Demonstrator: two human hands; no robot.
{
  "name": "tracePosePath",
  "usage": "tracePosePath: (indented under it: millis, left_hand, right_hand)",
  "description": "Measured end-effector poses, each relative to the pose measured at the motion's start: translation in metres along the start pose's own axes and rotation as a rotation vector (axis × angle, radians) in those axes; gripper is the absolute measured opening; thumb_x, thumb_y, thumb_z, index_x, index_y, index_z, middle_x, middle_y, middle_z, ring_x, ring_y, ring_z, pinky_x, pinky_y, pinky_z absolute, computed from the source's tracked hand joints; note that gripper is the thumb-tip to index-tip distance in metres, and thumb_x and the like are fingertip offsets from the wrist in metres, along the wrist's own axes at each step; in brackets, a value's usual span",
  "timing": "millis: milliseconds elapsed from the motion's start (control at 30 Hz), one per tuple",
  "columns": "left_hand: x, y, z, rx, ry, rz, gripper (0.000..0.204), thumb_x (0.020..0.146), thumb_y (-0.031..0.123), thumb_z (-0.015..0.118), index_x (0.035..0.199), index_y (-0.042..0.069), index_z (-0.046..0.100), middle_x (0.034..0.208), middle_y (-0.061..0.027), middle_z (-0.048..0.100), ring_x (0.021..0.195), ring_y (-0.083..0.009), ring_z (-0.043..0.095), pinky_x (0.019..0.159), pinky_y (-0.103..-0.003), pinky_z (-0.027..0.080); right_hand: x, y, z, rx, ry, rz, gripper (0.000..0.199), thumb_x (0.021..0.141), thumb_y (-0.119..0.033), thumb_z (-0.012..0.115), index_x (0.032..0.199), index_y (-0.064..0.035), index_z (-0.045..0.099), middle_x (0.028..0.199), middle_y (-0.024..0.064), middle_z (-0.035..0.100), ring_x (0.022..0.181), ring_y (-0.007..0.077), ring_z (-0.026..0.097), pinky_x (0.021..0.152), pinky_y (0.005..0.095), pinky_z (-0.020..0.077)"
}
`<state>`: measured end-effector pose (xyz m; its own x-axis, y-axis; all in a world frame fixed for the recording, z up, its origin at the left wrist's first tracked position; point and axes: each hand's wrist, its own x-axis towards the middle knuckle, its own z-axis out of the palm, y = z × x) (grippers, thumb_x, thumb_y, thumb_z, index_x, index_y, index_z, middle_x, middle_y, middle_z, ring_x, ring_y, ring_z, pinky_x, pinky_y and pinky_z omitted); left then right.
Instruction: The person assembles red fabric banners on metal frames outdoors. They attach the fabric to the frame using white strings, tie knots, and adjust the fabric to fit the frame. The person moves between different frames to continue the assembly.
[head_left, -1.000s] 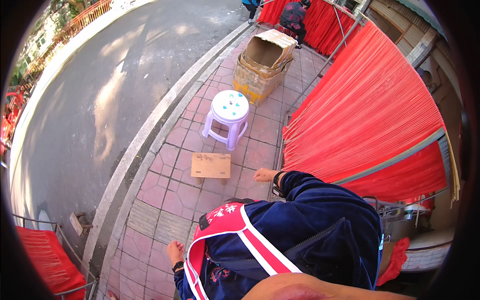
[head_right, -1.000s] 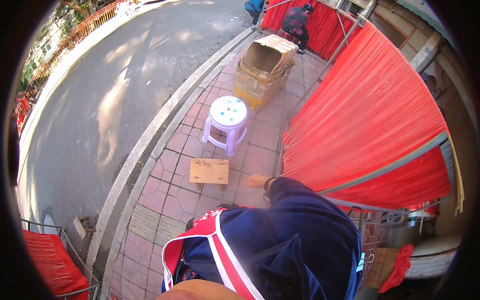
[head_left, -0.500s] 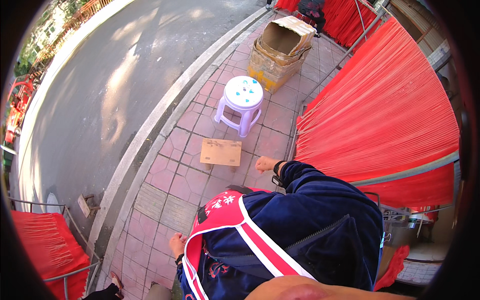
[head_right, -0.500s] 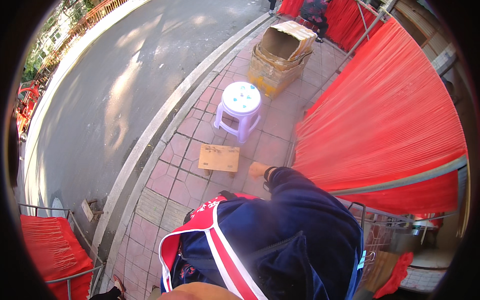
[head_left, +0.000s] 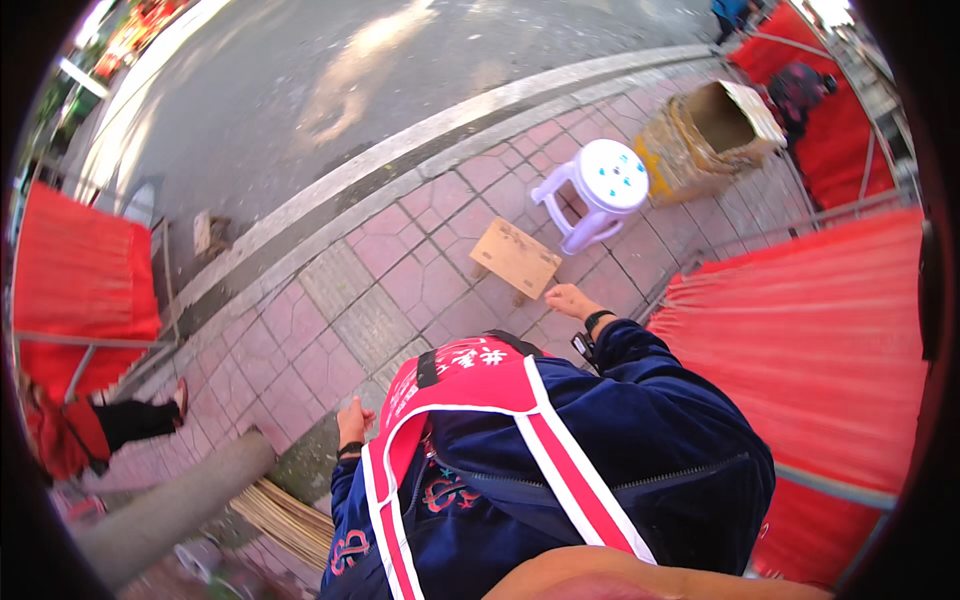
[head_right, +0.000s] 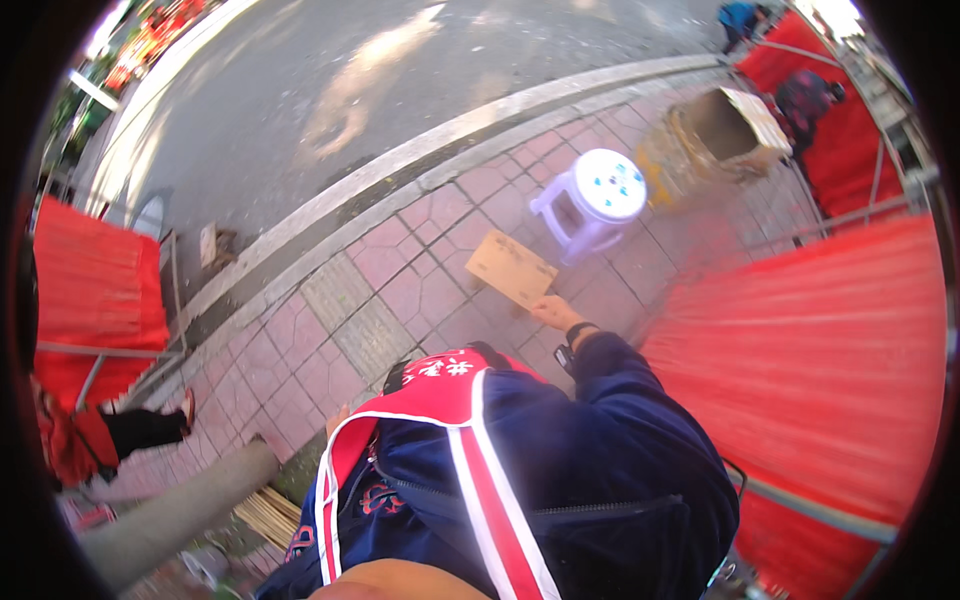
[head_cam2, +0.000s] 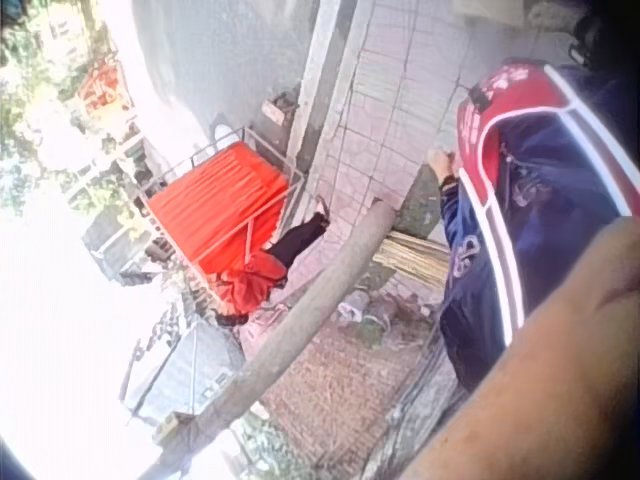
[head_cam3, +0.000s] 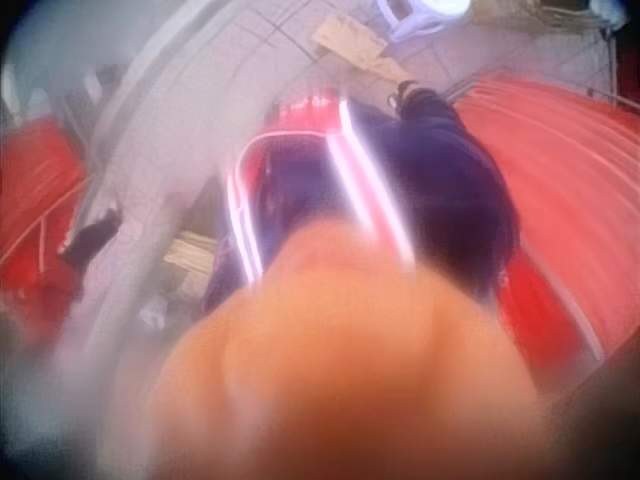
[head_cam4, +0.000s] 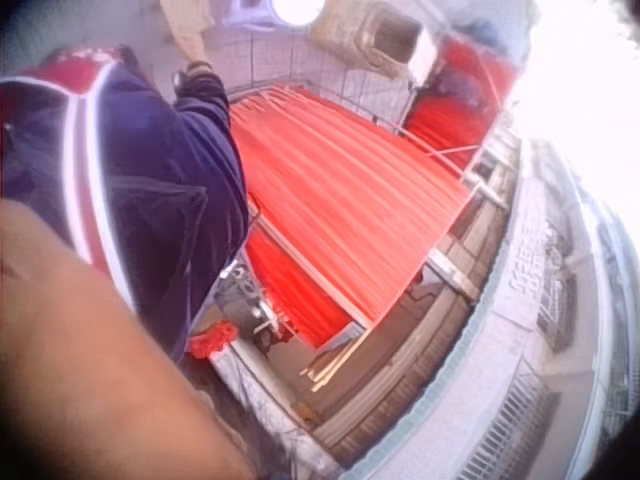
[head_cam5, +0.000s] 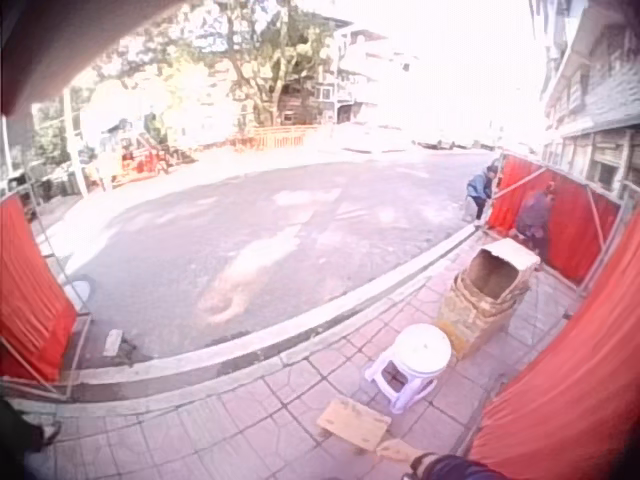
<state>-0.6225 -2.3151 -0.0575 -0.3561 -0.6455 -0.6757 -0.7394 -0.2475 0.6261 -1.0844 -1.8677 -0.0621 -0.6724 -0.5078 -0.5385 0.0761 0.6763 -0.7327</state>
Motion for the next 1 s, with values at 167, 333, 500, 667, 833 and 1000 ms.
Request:
tracePosePath:
  millis: [167,333,500,667,833,1000]
  left_hand:
    - [-0.026,0.002,-0.028,0.011,0.148,-0.067,0.061,0.093,0.047,0.047,0.058,0.001,0.068,0.056,-0.0110,0.065,0.050,-0.0209,0.062,0.058,-0.035,0.051]
    - [-0.077,-0.054,-0.061,0.036,0.240,-0.120,0.060,0.093,0.046,0.047,0.056,0.002,0.066,0.055,-0.0102,0.065,0.051,-0.0209,0.062,0.058,-0.036,0.051]
    - [-0.132,-0.148,-0.095,-0.464,0.381,-0.373,0.045,0.094,0.037,0.054,0.064,0.004,0.063,0.057,-0.0073,0.062,0.049,-0.0176,0.060,0.046,-0.033,0.047]
    - [-0.192,-0.235,-0.106,-0.585,0.524,-0.483,0.037,0.095,0.032,0.055,0.074,0.003,0.061,0.063,-0.0066,0.062,0.050,-0.0157,0.060,0.041,-0.030,0.043]
    - [-0.244,-0.294,-0.087,-0.724,0.603,-0.597,0.032,0.096,0.029,0.056,0.079,0.002,0.061,0.067,-0.0076,0.063,0.050,-0.0168,0.061,0.040,-0.030,0.043]
    - [-0.282,-0.320,-0.062,-0.894,0.597,-0.602,0.029,0.098,0.030,0.054,0.095,0.002,0.060,0.076,-0.0085,0.064,0.056,-0.0174,0.063,0.043,-0.030,0.046]
  right_hand:
    - [-0.036,0.018,0.019,-0.221,-0.116,0.027,0.020,0.082,-0.017,0.058,0.073,-0.0023,0.068,0.059,0.0057,0.060,0.049,0.0147,0.057,0.045,0.0312,0.0457]
    - [-0.023,0.022,0.058,-0.479,-0.228,-0.125,0.031,0.078,-0.028,0.062,0.074,0.0023,0.067,0.063,0.0041,0.063,0.059,0.0165,0.060,0.054,0.0345,0.0441]
    - [0.012,-0.049,0.122,-0.450,-0.395,-0.005,0.028,0.082,-0.025,0.060,0.076,0.0009,0.069,0.070,0.0058,0.068,0.066,0.0162,0.064,0.057,0.0326,0.0474]
    - [0.021,-0.181,0.208,-0.382,-0.604,-0.183,0.026,0.085,-0.026,0.060,0.083,-0.0026,0.070,0.073,0.0050,0.068,0.063,0.0130,0.061,0.058,0.0288,0.0485]
    - [0.030,-0.244,0.302,-0.576,-0.636,-0.061,0.025,0.085,-0.023,0.059,0.082,-0.0023,0.071,0.072,0.0060,0.069,0.064,0.0129,0.062,0.060,0.0283,0.0498]
    - [0.051,-0.260,0.360,-0.622,-0.807,-0.328,0.024,0.086,-0.023,0.059,0.083,-0.0018,0.071,0.072,0.0066,0.070,0.067,0.0140,0.065,0.062,0.0292,0.0508]
